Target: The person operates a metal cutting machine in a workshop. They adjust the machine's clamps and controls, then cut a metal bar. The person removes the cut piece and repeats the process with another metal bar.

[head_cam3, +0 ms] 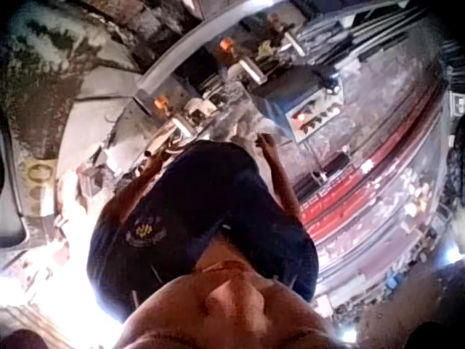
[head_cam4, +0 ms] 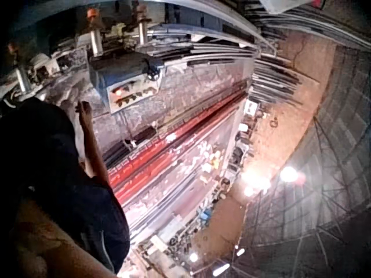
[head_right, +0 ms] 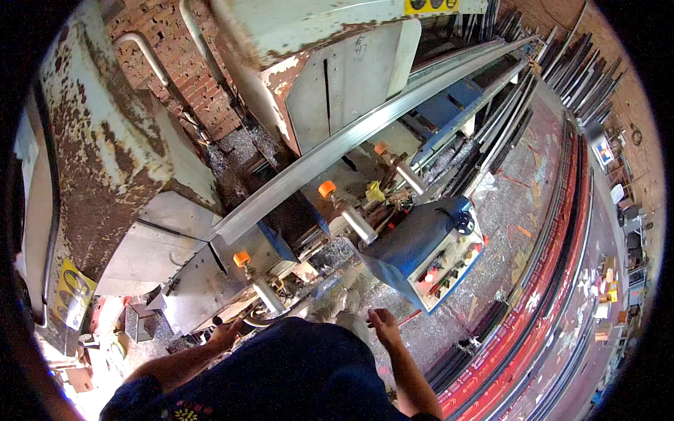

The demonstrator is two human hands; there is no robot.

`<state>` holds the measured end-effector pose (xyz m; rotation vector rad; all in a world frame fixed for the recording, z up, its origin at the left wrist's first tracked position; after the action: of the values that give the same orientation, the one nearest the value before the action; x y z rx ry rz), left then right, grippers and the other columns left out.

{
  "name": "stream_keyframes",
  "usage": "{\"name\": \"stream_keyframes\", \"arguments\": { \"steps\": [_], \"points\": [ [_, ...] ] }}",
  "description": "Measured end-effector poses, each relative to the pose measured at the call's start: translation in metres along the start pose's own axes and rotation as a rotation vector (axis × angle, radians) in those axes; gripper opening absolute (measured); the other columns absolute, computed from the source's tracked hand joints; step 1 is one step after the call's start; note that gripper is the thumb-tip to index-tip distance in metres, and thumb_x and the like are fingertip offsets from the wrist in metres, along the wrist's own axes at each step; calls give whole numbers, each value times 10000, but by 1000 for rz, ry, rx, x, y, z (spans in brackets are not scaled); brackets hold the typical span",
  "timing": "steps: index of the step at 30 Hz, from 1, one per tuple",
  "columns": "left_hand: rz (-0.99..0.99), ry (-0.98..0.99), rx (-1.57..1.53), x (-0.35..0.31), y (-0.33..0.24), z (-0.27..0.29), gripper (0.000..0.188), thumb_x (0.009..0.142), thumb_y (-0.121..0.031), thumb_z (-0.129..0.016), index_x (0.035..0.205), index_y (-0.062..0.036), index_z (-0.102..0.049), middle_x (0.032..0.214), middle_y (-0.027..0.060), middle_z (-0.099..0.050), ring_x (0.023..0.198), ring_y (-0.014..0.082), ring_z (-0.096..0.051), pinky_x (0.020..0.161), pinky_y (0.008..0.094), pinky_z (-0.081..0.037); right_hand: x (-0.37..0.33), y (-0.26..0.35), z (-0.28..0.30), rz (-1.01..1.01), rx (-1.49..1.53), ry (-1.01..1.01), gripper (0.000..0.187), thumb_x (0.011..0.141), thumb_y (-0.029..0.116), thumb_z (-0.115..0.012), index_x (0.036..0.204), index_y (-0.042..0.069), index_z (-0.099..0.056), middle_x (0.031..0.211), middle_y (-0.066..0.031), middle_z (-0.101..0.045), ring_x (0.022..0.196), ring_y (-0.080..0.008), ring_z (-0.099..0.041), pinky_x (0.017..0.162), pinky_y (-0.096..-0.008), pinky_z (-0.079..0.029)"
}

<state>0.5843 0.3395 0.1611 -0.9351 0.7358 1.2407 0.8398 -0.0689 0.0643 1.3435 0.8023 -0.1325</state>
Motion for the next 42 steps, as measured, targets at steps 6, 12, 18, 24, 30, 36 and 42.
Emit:
{"name": "stream_keyframes", "arguments": {
  "steps": [6,12,18,24,30,36,42],
  "points": [
    [-254,-106,85,17,8,2,692,942,-615,-485,801,35,-675,707,216,-645,729,248,-631,717,430,-490,13,16,-15,247,-622,-65,462,893,420,-671,1021,-20,-608,823,-143,-680,752,-257,-676,688,-368,-534],
    [-336,-103,86,31,22,0,691,958,-580,-475,711,50,-611,605,166,-571,631,208,-555,633,422,-459,-9,48,-65,179,-758,-21,399,883,385,-680,1036,21,-628,882,-162,-695,820,-277,-690,732,-373,-532],
    [-408,-155,-98,39,37,-16,683,961,-579,-485,701,43,-590,573,91,-509,594,172,-480,595,409,-433,-9,13,-52,199,-840,163,417,847,395,-696,1043,30,-652,974,-167,-697,857,-316,-690,776,-394,-542],
    [-366,-162,43,25,33,-16,682,975,-584,-452,792,51,-623,656,88,-586,637,189,-520,635,386,-456,5,6,5,250,-832,180,353,826,312,-728,1028,31,-655,996,-171,-683,886,-323,-679,782,-407,-541],
    [-359,-189,225,3,38,-30,668,955,-607,-474,777,21,-616,602,113,-526,597,199,-507,602,410,-447,17,7,99,424,-871,170,265,840,250,-709,975,42,-617,928,-174,-642,810,-327,-642,712,-430,-512],
    [-316,-520,37,-17,96,-80,684,958,-590,-464,673,18,-588,584,161,-573,577,291,-572,573,461,-416,4,26,135,314,-878,217,267,819,230,-726,991,50,-630,959,-164,-646,905,-350,-641,777,-421,-522],
    [117,-156,100,-69,66,-177,511,913,-536,-563,968,-48,-706,913,199,-705,859,413,-676,772,445,-532,-3,28,140,367,-898,268,349,848,322,-705,1033,29,-663,1019,-167,-666,902,-340,-663,780,-400,-530]
  ]
}}
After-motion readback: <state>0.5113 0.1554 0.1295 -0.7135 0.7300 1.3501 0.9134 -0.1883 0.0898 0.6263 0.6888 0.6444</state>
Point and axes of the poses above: each hand's wrist, its own x-axis towards the middle knuckle, its own z-axis out of the back of the hand, y = z × x, the point moved 3 cm from there along x, towards the middle knuckle
